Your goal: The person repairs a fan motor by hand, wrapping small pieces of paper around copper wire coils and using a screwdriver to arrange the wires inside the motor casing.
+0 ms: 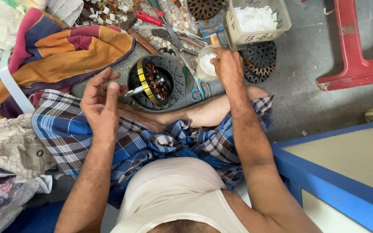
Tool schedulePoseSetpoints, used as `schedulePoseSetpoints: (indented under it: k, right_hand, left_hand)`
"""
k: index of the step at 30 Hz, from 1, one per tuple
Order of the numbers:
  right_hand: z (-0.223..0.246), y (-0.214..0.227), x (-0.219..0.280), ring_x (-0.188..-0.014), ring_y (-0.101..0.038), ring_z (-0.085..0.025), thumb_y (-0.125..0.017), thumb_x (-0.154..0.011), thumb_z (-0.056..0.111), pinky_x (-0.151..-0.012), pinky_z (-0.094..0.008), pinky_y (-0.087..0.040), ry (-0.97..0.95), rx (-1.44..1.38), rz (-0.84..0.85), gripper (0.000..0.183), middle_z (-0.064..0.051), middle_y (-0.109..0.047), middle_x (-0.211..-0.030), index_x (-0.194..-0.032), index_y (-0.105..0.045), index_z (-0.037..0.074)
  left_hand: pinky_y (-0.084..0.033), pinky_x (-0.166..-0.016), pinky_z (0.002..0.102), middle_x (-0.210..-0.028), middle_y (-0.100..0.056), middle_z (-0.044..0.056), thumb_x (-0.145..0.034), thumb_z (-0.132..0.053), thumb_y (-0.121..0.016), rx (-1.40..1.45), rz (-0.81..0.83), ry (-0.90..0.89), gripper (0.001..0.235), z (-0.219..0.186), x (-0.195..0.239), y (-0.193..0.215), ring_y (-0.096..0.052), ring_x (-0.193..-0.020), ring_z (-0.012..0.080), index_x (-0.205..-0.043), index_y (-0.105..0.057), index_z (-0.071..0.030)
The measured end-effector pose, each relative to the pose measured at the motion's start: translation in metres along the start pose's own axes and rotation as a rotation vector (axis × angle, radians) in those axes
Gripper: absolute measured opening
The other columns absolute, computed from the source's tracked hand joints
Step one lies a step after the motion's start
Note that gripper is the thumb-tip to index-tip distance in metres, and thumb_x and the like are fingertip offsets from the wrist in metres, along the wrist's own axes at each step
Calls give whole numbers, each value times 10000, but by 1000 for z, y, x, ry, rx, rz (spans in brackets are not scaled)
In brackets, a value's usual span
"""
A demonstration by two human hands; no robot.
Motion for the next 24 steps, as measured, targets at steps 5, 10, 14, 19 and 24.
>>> schedulePoseSetpoints:
  k: [5, 10, 14, 19, 24]
  right_hand:
    - [-3, 5, 8, -922, -748, -350, -802, -889, 72, -847, -450, -585, 98, -13, -91, 245, -208, -761, -1051, -1134, -791, 74]
    - [4, 14, 13, -887, -748, -341, -814, -833, 73, -826, -454, -570, 142, 4, -216, 238, -188, -774, -979, -1071, -810, 70]
    - [3, 16, 13, -823, -768, -263, -814, -836, 81, -794, -392, -576, 11, -111, -129, 404, -159, -778, -927, -1227, -719, 52]
    - [2, 22, 23, -817, -777, -184, -812, -873, 58, -731, -323, -606, 87, -261, -182, 192, -142, -787, -930, -1059, -783, 20]
    - [41, 28, 75, -726, -693, -121, -794, -877, -9, -648, -252, -616, 44, -825, -139, 143, -60, -764, -912, -1005, -791, 53]
  left_hand:
    - [-613, -920, 275, -1268, -703, 132, -1092, -36, -641, 20, 8, -13, 287, -14, 15, 0, -698, -1049, 139, -1375, -607, 1]
    - [-567, -1021, 285, -1251, -677, 127, -1071, 2, -634, -41, 38, -95, 289, -30, 30, -1, -693, -1058, 151, -1358, -603, 10]
    - [-511, -1153, 293, -1242, -697, 132, -1073, 41, -629, -96, 73, -147, 290, -36, 39, -1, -701, -1019, 151, -1361, -607, 15]
    - [-606, -954, 265, -1212, -704, 100, -1045, 27, -646, -21, 108, -98, 287, -42, 50, -7, -697, -1033, 132, -1330, -628, -2]
    - [-591, -908, 258, -1135, -725, 98, -994, 5, -722, -93, 207, -86, 269, -55, 65, -25, -704, -995, 133, -1262, -699, -7]
Point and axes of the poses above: each hand's wrist, its own x-axis away from the middle knuckle, its own y-axis out of the back of the hand, z = x × y, the point moved 2 cm from there along -x, towards the middle knuckle
